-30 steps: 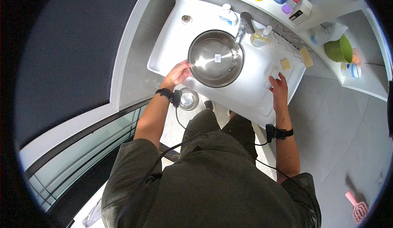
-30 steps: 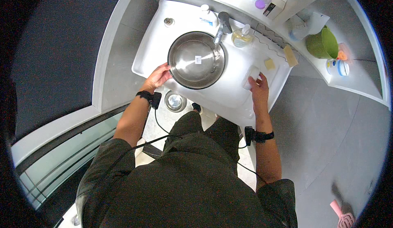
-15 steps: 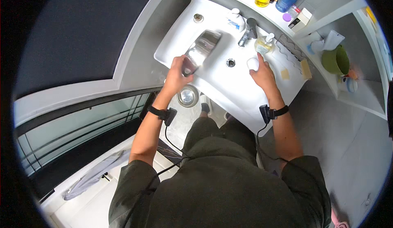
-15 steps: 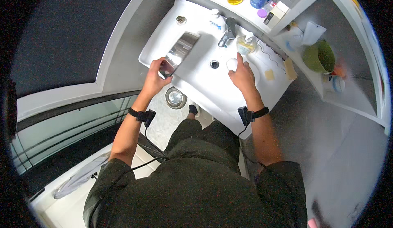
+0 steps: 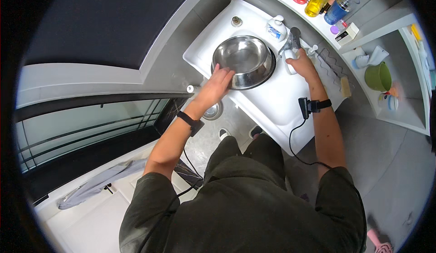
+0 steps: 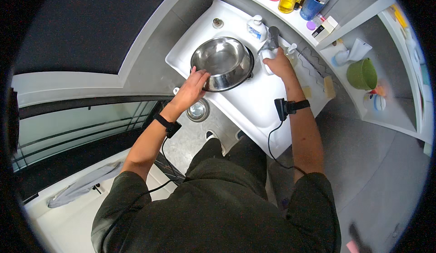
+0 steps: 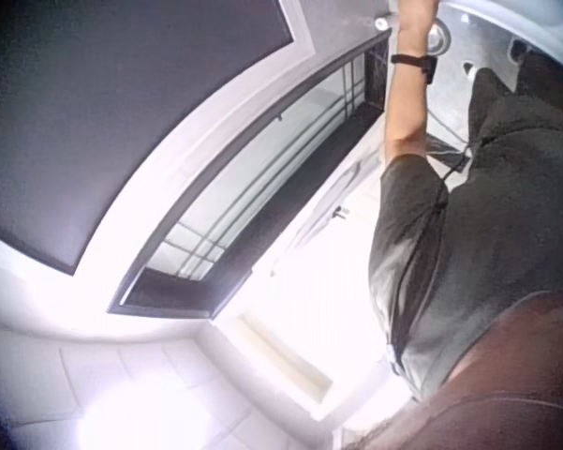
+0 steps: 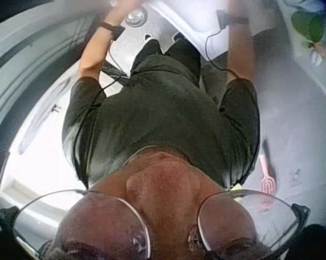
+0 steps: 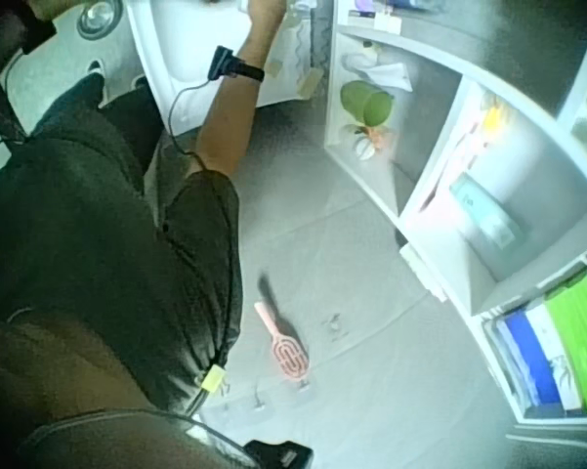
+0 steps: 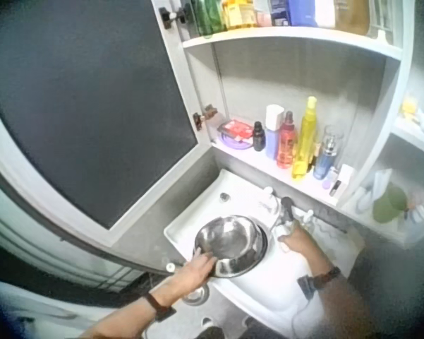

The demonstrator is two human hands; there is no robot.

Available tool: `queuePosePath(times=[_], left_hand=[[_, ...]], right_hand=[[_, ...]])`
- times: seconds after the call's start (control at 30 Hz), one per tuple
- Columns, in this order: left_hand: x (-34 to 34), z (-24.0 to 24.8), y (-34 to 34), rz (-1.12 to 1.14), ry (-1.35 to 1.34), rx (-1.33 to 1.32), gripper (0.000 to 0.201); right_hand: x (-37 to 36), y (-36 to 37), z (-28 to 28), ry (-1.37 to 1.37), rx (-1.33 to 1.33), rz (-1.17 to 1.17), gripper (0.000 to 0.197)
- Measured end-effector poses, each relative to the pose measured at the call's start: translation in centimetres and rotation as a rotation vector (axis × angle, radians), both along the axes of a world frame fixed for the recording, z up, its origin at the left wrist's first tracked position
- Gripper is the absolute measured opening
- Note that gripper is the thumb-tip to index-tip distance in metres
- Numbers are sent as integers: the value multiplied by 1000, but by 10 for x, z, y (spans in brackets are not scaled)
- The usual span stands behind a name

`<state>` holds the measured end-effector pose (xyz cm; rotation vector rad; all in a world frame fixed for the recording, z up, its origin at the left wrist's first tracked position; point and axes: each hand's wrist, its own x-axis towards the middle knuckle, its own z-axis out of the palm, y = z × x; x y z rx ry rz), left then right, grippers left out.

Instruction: The person picks up two metal bowls from the floor, carries them to a bathroom sink, and washes them with water and a white soap bar before placing them on a counter.

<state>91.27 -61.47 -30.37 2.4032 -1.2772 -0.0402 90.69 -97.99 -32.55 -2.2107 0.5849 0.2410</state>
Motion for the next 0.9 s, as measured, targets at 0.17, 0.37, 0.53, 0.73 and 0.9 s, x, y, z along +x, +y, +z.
queuePosePath(times=[0.17,0.37,0.53,0.73,0.9], left_hand=[[-4,-10,20,-104,-270,204,45],[-12,-14,41,-135,-415,284,42],[-25,-28,58,-87,-392,218,41],[-30,-35,60,-35,-362,119,42],[-22,-28,39,85,-79,-85,60]], right_hand=[[-5,3,17,-3,3,26,91],[-14,10,4,-134,-207,20,97],[-29,33,3,74,-442,140,101],[-50,43,-1,-33,-389,74,98],[-100,57,-30,-119,-382,54,95]])
